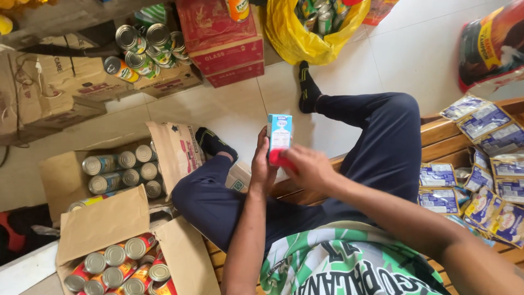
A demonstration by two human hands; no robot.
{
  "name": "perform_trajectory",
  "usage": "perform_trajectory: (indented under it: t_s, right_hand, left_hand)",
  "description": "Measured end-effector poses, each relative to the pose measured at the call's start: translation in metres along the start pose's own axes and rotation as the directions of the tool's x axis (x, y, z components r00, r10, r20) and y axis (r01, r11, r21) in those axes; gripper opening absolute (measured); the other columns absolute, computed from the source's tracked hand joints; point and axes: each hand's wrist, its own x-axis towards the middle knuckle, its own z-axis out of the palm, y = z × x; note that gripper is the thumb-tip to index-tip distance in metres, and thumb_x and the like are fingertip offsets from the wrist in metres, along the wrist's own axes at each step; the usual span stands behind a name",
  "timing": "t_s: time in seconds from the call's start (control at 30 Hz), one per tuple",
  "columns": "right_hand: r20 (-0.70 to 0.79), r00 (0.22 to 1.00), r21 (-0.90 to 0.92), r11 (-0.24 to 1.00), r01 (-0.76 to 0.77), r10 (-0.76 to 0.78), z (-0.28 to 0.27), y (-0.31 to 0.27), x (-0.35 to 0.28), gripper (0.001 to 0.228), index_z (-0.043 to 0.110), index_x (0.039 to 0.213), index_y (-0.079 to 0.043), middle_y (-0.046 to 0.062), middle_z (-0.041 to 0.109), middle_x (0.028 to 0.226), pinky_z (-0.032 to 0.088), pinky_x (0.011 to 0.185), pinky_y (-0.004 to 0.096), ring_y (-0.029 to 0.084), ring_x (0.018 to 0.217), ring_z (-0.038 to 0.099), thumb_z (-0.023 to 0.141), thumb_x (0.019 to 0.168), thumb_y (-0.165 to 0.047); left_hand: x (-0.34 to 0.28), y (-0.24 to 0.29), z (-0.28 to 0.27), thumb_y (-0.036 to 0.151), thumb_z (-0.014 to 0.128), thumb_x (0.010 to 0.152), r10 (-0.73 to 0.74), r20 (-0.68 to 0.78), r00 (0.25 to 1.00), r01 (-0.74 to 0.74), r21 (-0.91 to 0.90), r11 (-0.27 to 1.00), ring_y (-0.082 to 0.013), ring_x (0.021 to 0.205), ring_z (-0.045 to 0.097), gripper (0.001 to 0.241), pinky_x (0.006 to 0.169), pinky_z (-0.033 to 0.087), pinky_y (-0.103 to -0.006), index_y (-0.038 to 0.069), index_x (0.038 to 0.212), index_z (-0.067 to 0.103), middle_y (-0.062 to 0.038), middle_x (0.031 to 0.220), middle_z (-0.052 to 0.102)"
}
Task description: The recorder is wiping down various grocery items, including cartons of cream and canned goods, using a red cloth in a store setting.
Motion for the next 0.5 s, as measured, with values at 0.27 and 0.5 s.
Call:
perform_trajectory:
  t_s: [0.27,0.5]
  right_hand:
    - [-0.075,0.990,0.013,0.993,-0.115,0.116,-0.029,0.019,0.032,0.031,0.054,0.109,-0.018,0.012,0.061,0.092,0.056,0.069,0.054,0.043,0.084,0.070,0.069,0.088,-0.035]
    - [-0.051,0.966,0.092,0.965,-0.247,0.252,-0.003,0.018,0.010,0.042,0.051,0.122,-0.027,0.011,0.069,0.091,0.057,0.073,0.054,0.041,0.085,0.073,0.070,0.086,-0.035]
  left_hand:
    - [0.005,-0.010,-0.005,0.039,0.052,0.103,-0.025,-0.004,1.000,0.025,0.030,0.999,-0.0171,0.097,0.068,0.051,0.085,0.056,-0.0345,0.022,0.150,0.042,-0.011,0.117,0.069]
    - [0.003,-0.005,-0.001,0.039,0.053,0.102,-0.030,0.008,1.000,0.030,0.034,0.999,-0.0167,0.093,0.069,0.051,0.081,0.057,-0.0320,0.019,0.148,0.044,-0.011,0.113,0.070]
